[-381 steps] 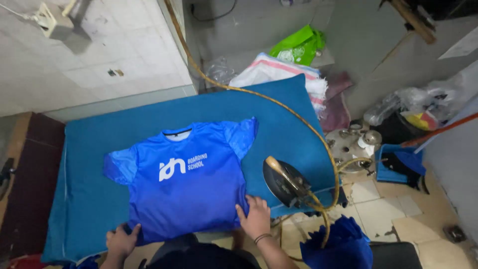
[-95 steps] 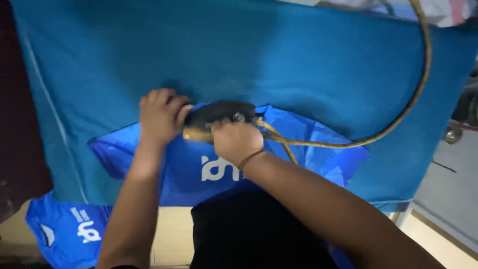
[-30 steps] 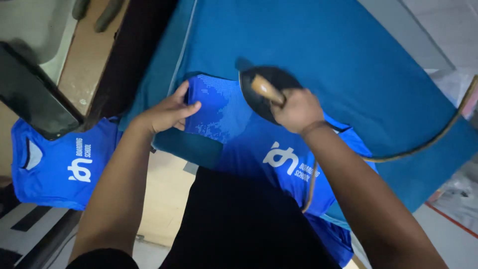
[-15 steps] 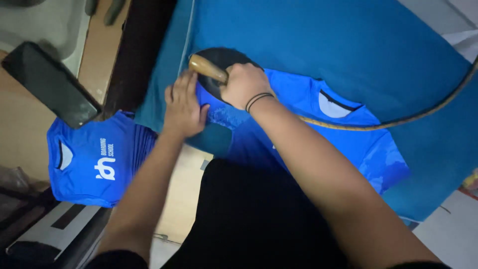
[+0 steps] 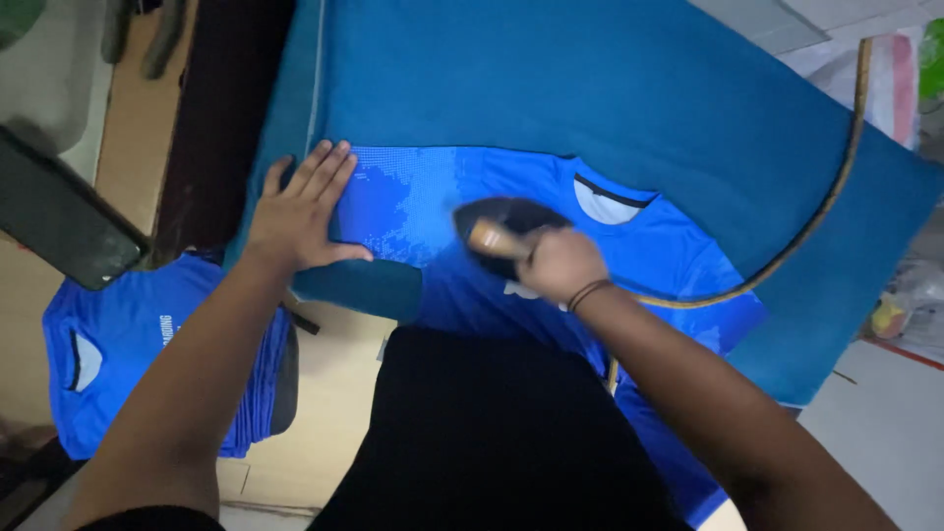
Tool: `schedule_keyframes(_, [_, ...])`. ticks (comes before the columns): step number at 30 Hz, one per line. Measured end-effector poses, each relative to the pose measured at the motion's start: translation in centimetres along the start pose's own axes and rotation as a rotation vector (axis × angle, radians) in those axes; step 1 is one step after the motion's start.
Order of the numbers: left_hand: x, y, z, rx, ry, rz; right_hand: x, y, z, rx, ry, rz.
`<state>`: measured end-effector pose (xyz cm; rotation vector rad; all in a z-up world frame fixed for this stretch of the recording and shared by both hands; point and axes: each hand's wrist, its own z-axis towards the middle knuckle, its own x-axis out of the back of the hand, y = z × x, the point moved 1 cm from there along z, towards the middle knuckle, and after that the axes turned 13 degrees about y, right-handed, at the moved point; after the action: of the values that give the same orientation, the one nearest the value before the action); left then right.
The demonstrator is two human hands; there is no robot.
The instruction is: Iron several blue shirts using a heavy flat iron.
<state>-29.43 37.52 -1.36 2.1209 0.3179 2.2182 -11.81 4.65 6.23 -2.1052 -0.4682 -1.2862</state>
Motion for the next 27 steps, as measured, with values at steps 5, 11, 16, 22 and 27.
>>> schedule_keyframes(5, [0.6,0.6,-0.7,0.014,-0.019,0.006,1.8,5.3,4.2,-0.278,0.179,0.019])
schedule_keyframes(11, [0.7,0.6,0.2,0.009,-0.062,0.025,4.0,5.3,2.8,-0.042,-0.07,-0.085])
schedule_keyframes(16, [0.8,1.1,-0.2,0.049,-0.042,0.007,3.5,6.0,3.8,-0.25,0.059,-0.08])
schedule_keyframes(22, [0.4,0.7,-0.4,0.039,-0.052,-0.003,5.7,5.7,3.7,-0.271,0.047,-0.087])
schedule_keyframes(27, [0.1,1.4,0.2,0.064,-0.154,0.091,4.7,7.1,1.6,-0.34,0.128,0.002])
